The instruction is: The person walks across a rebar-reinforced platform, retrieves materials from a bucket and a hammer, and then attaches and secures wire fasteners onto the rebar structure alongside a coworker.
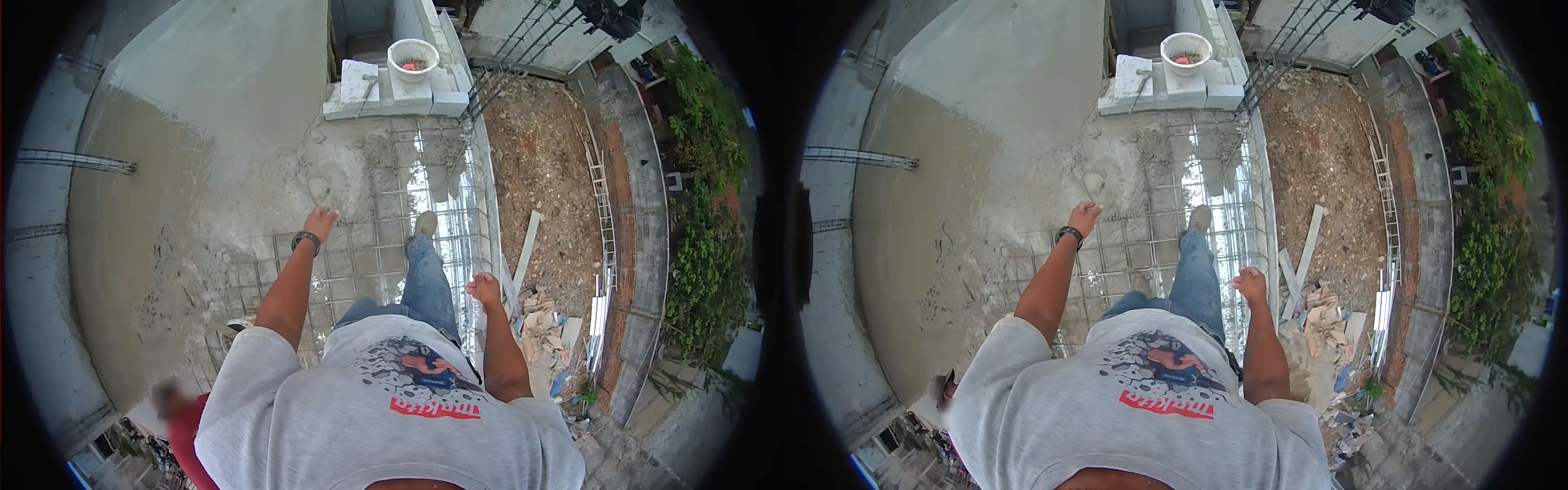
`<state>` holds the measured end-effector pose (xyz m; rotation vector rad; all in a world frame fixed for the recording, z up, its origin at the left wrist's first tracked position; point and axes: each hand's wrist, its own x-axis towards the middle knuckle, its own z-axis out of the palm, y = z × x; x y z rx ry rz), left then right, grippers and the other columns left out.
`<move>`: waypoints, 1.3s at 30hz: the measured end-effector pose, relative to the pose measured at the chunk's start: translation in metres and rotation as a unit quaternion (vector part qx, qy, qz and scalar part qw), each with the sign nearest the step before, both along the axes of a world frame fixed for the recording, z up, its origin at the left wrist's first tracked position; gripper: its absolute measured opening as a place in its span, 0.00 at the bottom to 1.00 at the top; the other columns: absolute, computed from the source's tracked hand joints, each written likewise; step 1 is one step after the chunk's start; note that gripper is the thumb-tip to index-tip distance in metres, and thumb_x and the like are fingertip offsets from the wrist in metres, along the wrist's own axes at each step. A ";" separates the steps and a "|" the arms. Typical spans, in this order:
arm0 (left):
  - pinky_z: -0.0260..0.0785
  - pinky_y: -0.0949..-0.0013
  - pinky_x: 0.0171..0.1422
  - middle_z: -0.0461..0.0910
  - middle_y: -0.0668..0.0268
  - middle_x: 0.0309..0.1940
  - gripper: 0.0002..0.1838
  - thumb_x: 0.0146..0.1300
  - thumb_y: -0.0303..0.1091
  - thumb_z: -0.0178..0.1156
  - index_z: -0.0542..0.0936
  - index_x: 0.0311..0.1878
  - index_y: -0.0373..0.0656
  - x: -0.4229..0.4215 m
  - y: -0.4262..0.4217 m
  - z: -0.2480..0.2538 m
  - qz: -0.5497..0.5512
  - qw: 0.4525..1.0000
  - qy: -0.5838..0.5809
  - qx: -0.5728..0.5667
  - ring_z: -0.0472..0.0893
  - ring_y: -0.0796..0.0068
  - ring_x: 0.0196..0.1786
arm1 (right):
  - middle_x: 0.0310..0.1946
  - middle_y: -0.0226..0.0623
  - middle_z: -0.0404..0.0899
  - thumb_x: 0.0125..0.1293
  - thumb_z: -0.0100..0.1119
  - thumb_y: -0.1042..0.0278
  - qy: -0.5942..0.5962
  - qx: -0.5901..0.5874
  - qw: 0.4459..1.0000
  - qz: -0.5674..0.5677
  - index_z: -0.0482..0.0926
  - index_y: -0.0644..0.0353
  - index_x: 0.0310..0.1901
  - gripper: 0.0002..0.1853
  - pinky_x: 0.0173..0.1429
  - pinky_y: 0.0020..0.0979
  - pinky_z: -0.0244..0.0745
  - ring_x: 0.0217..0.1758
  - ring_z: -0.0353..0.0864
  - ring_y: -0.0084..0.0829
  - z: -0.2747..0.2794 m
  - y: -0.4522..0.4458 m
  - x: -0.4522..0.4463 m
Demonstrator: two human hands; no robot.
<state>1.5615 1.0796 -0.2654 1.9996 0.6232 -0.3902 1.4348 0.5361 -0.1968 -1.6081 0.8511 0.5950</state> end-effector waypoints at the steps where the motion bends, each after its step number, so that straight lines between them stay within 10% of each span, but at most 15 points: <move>1: 0.71 0.57 0.70 0.84 0.46 0.58 0.36 0.63 0.57 0.67 0.81 0.62 0.33 0.013 -0.012 -0.010 -0.005 1.000 -0.001 -0.013 0.82 0.50 0.64 | 0.34 0.43 0.87 0.76 0.54 0.62 0.024 -0.006 1.000 -0.004 0.80 0.62 0.53 0.14 0.30 0.29 0.78 0.27 0.85 0.29 -0.012 -0.011 0.016; 9: 0.79 0.56 0.57 0.85 0.45 0.54 0.40 0.61 0.58 0.68 0.79 0.65 0.33 0.039 -0.057 -0.035 -0.149 0.940 0.305 0.030 0.86 0.53 0.55 | 0.29 0.43 0.87 0.71 0.62 0.61 0.132 -0.087 0.987 0.037 0.82 0.64 0.47 0.14 0.21 0.35 0.72 0.25 0.86 0.34 -0.046 -0.111 0.159; 15: 0.73 0.66 0.29 0.85 0.61 0.36 0.32 0.63 0.47 0.71 0.79 0.64 0.35 0.113 -0.086 0.040 0.219 0.951 0.196 -0.095 0.82 0.75 0.30 | 0.32 0.38 0.87 0.72 0.63 0.57 0.067 -0.069 0.992 0.081 0.80 0.58 0.48 0.13 0.28 0.32 0.74 0.27 0.86 0.32 -0.050 -0.163 0.349; 28: 0.78 0.63 0.35 0.87 0.60 0.35 0.32 0.61 0.48 0.74 0.80 0.60 0.34 0.311 -0.106 -0.035 0.156 0.946 0.266 -0.102 0.84 0.71 0.30 | 0.31 0.40 0.86 0.72 0.64 0.61 -0.002 -0.038 0.987 0.155 0.82 0.64 0.42 0.12 0.31 0.33 0.82 0.27 0.86 0.29 -0.054 -0.037 0.591; 35: 0.78 0.64 0.60 0.87 0.48 0.52 0.34 0.61 0.44 0.73 0.77 0.64 0.30 0.487 -0.075 -0.079 0.124 0.973 0.167 -0.098 0.87 0.61 0.54 | 0.31 0.41 0.86 0.70 0.63 0.63 0.103 -0.133 0.918 0.360 0.83 0.66 0.44 0.13 0.33 0.33 0.84 0.29 0.86 0.30 -0.093 -0.053 0.644; 39: 0.77 0.63 0.61 0.87 0.48 0.52 0.33 0.63 0.45 0.71 0.77 0.64 0.31 0.582 -0.053 -0.080 0.105 0.984 0.103 -0.101 0.87 0.60 0.54 | 0.30 0.38 0.86 0.71 0.65 0.61 0.086 -0.072 0.989 0.093 0.83 0.65 0.41 0.13 0.34 0.30 0.79 0.28 0.85 0.27 -0.070 -0.003 0.741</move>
